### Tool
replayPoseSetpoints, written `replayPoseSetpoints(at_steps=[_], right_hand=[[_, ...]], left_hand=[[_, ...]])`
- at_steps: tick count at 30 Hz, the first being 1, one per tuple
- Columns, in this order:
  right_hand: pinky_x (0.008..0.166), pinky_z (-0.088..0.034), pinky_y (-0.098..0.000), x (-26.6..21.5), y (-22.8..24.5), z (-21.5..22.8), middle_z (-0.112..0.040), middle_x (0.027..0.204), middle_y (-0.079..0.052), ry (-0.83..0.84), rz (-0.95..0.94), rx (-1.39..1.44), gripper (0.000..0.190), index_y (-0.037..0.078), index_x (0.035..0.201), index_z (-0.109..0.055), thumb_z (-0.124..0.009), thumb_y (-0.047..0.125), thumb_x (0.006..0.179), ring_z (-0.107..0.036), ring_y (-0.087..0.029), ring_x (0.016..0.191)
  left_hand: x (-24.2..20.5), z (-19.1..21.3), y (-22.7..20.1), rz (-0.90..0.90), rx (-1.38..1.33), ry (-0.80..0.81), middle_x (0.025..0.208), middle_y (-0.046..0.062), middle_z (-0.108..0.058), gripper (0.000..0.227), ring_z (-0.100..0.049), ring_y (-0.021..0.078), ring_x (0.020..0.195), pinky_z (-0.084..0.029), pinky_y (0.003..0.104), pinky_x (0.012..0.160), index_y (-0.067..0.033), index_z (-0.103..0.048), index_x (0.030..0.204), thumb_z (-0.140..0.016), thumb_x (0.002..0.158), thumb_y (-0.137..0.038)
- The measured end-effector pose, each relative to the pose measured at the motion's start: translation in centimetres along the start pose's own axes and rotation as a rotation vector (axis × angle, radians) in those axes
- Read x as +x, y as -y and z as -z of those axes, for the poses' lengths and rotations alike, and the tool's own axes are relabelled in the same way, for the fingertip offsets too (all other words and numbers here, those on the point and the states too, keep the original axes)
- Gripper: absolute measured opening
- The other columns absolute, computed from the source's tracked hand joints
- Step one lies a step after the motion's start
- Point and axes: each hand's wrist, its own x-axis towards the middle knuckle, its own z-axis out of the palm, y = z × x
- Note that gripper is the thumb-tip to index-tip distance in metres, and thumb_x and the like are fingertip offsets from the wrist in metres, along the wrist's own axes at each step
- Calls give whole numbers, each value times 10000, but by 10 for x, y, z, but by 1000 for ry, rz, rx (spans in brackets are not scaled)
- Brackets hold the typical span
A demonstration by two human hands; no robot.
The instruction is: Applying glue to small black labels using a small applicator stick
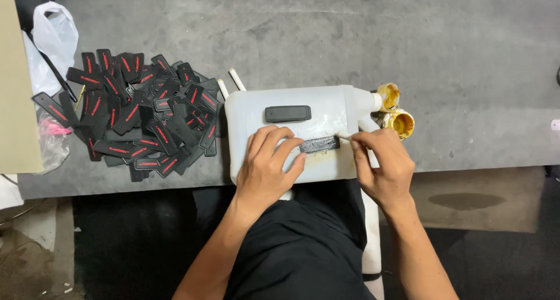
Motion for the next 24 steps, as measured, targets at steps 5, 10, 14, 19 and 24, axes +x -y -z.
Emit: replayPoseSetpoints(at_steps=[5,10,14,19,24], right_hand=[[653,-502,-401,3,4,-9,-608,673,-105,18,1,34,74,13,946,-748,-713,-51,936,-568,-302,606],[676,-502,-410,-3,-2,-2,-607,692,-108,14,3,-57,65,2,957,-741,-717,-59,954,-586,-304,635],[654,-508,-396,-9,7,-5,-621,679,-96,-19,-10,-12,81,6,935,-755,-715,-64,935,-586,-289,610],[656,-506,-387,-17,18,-7,-618,674,-87,-24,-27,-25,87,18,911,-753,-721,-62,919,-586,-281,611],[654,-507,-398,-18,37,-21,-631,691,-102,-97,-39,-59,69,3,934,-757,-708,-44,942,-598,-302,622]], left_hand=[[3,2,-1,-1,2,10,1016,88,-622,160,-604,304,1010,-515,427,877,-62,-714,1031,-748,900,-148],[2,1,1,3,3,4,1017,84,-622,161,-606,301,1013,-518,429,881,-67,-715,1035,-742,910,-164],[1,1,0,3,1,2,1022,86,-622,165,-602,301,1011,-518,425,874,-66,-712,1038,-744,902,-153],[2,1,1,-7,6,-5,1015,75,-622,155,-606,291,1008,-518,415,870,-76,-715,1028,-739,907,-170],[1,1,1,-16,2,-13,1027,90,-620,166,-602,305,1015,-518,428,876,-64,-712,1037,-745,902,-155]])
